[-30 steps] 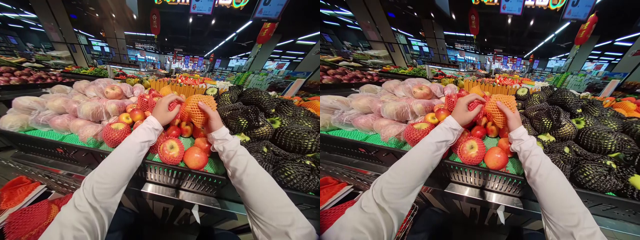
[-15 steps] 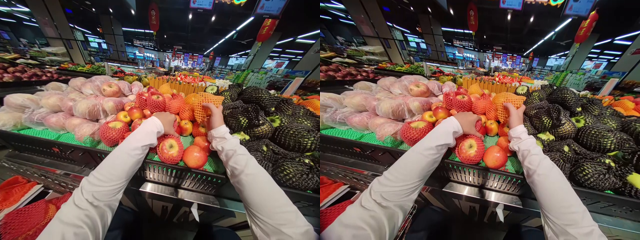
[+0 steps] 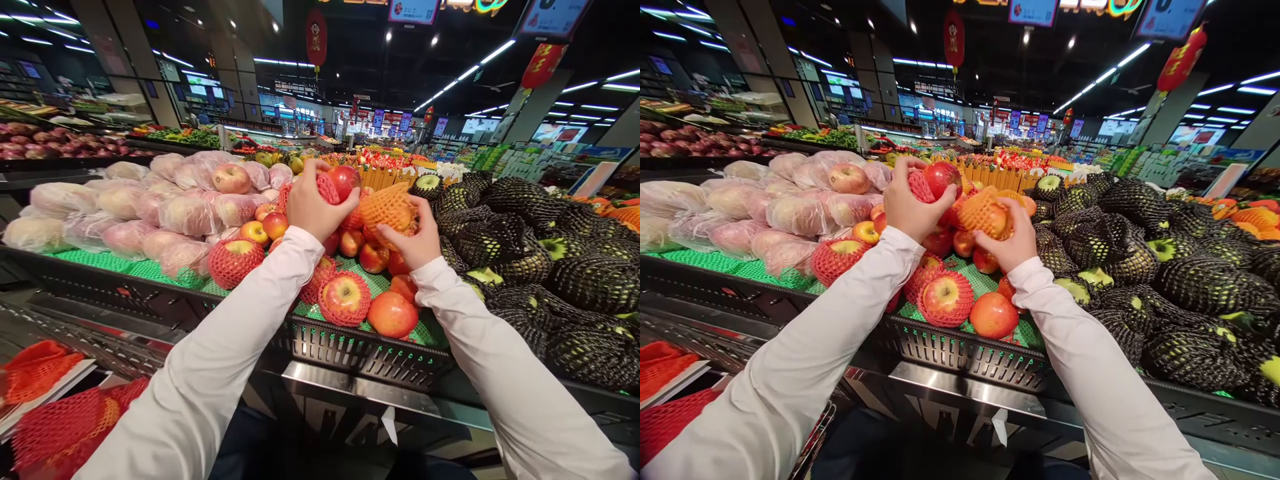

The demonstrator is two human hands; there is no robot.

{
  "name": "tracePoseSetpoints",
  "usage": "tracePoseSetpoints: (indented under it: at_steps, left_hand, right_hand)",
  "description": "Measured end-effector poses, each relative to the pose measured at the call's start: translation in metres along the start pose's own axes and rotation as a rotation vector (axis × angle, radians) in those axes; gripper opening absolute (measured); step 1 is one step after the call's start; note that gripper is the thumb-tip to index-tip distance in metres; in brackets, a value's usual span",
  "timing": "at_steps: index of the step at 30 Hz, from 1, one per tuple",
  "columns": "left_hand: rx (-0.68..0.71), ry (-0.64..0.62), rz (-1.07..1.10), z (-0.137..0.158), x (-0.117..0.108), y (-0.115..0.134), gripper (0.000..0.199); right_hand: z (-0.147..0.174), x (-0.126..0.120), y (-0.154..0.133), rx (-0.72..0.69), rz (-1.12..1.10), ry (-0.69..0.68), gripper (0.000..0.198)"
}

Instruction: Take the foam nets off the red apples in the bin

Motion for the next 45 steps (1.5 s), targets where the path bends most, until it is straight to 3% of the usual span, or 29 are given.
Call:
tracePoseSetpoints:
  at_steps: [3,9,16,23,26,34,40,43,45]
  left_hand:
    - [0.066,0.099,0.027,0.000,-0.007,-0.003,0.054]
    - [0.047,0.050,-0.015,0.002,-0.004,0.006,0.055]
    - [0.023,0.031,-0.076,0.002,-0.001,0.010,0.055]
    - [-0.003,0.004,-0.033,0.005,0.003,0.009,0.055]
    - [-0.015,-0.006,-0.016,0.004,0.003,0.008,0.055]
    - [-0.026,-0.017,-0.027,0.002,0.002,0.006,0.055]
    - [-0.019,-0.110,-0.040,0.004,0.009,0.010,0.054]
    - [-0.045,-0.187,-0.040,0.006,0.016,0.009,0.052]
    - [-0.071,-0.194,-0.030,0.007,0.016,0.006,0.051]
  right_hand:
    - [0.009,0.028,-0.022,-0.197,0.042,-0.230,0.057]
    - [0.030,0.071,-0.027,-0.394,0.198,-0.683,0.074]
    - [0.035,0.089,-0.027,-0.327,0.477,-0.984,0.071]
    - [0.045,0.100,-0.021,-0.148,0.659,-1.290,0.075]
    - [0.051,0.102,-0.018,-0.168,0.655,-1.237,0.077]
    - [0.040,0.085,-0.018,-0.248,0.716,-0.899,0.087]
    - [0.045,0.088,-0.010,-0.185,0.617,-0.978,0.082]
    - [0.045,0.085,0.000,-0.164,0.473,-0.915,0.079]
    - [0.039,0.078,0.005,-0.121,0.213,-0.819,0.065]
Point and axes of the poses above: each hand's wrist, its own z-axis away from the middle knuckle, its own x-axis out of the palm, y = z × x, the point moved 8 cm from there along -z, towards the middle knuckle, and after that the axes turned 5 degrees about z, right-handed, at the moved point
